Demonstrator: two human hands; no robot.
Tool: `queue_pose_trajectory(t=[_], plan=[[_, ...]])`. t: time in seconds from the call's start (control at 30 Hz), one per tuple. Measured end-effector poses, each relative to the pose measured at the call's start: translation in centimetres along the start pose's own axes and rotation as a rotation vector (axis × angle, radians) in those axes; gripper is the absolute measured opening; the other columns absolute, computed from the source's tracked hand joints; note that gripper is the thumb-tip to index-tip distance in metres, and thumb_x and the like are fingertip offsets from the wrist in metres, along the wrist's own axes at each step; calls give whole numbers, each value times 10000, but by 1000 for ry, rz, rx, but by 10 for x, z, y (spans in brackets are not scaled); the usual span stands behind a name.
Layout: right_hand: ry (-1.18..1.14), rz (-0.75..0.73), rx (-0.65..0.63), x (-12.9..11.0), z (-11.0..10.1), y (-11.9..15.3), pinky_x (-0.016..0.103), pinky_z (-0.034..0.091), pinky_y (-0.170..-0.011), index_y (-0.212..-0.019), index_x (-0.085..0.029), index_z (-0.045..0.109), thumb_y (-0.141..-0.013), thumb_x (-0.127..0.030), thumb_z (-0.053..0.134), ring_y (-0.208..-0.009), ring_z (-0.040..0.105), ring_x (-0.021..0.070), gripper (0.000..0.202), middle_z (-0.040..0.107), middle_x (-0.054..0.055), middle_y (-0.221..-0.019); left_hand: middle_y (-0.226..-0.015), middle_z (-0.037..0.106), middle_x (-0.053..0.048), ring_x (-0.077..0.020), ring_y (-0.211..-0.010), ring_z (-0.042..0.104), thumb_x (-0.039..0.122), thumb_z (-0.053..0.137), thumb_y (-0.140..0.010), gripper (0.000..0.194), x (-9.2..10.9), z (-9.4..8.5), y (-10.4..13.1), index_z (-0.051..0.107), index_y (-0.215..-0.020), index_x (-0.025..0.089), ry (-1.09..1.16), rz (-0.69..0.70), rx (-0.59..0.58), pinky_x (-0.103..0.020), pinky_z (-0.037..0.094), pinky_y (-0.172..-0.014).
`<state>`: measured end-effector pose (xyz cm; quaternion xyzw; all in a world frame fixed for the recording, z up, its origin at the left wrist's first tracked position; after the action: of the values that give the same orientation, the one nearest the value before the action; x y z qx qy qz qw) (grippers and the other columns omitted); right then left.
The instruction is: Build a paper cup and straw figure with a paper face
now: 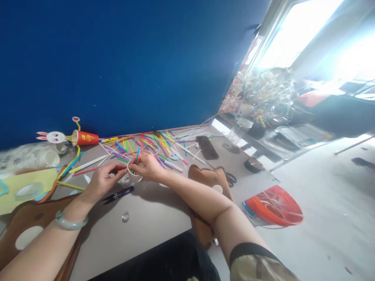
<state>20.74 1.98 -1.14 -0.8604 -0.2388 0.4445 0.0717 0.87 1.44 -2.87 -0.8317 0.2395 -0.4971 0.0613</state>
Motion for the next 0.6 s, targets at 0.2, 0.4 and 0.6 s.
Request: queue_pose_trajectory(t=[0.2,0.4,0.6], plan=[[4,-16,8,-1,-3,-1,254,423,-810,-708,-187,729,-861,-266,682,-798,649,141,179,704,-7,-712,-857,757,-43,-168,-762,686,478,708,-845,307,1,0,0,743,-921,182,-13,34,8,-240,528,-669],[-67,-38,-19,3,1,0,260,432,-876,-749,-176,740,-866,-265,684,-819,635,138,158,721,-5,-733,-830,742,-27,-170,-747,679,484,680,-861,291,5,-1,0,734,-882,199,-110,124,30,-248,531,-674],[-145,72,-59,7,4,1,211,437,-685,-771,-154,738,-863,-290,679,-715,618,116,175,707,-2,-713,-812,743,-30,-179,-726,676,499,668,-860,308,5,1,0,731,-870,198,-94,94,2,-261,527,-645]])
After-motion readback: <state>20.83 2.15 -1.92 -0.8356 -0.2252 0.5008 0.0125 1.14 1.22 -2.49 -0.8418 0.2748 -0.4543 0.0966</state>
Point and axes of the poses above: each hand's wrist, its own y-axis away from the middle knuckle, its own z-axis out of the palm, x = y × z, the point moved 1 cm from there along -y, towards the middle knuckle
